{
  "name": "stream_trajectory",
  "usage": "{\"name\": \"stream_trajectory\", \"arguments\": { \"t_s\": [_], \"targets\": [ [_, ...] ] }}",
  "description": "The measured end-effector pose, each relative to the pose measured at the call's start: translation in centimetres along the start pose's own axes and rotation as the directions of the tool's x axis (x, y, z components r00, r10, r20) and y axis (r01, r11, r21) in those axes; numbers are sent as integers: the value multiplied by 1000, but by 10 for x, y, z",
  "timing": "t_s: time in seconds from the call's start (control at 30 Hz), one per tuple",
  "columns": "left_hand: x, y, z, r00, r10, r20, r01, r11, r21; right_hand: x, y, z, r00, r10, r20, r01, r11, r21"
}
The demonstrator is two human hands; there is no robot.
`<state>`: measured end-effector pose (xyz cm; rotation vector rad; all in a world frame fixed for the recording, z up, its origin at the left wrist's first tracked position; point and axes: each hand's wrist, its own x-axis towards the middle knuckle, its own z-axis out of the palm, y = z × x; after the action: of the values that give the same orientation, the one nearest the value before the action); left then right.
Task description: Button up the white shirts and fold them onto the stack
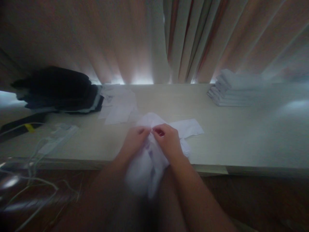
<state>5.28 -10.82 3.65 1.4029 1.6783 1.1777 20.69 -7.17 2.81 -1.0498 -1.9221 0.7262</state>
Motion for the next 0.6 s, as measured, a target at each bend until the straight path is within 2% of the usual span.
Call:
{"name": "stream_trajectory", "arguments": {
  "t_s": [0.13, 0.27, 0.6],
  "targets": [
    [0, -2, 0, 999, 23, 24, -24, 999, 28, 0, -2, -1, 999, -42, -7, 42, 999, -26],
    [0, -3, 1, 999, 44, 3, -44, 999, 32, 0, -2, 1, 1000, -24, -8, 24, 1000, 4],
    [-1, 0, 9, 997, 30, -70, -36, 996, -85, -1, -1, 3, 999, 6, -35, -3, 996, 91]
  ]
}}
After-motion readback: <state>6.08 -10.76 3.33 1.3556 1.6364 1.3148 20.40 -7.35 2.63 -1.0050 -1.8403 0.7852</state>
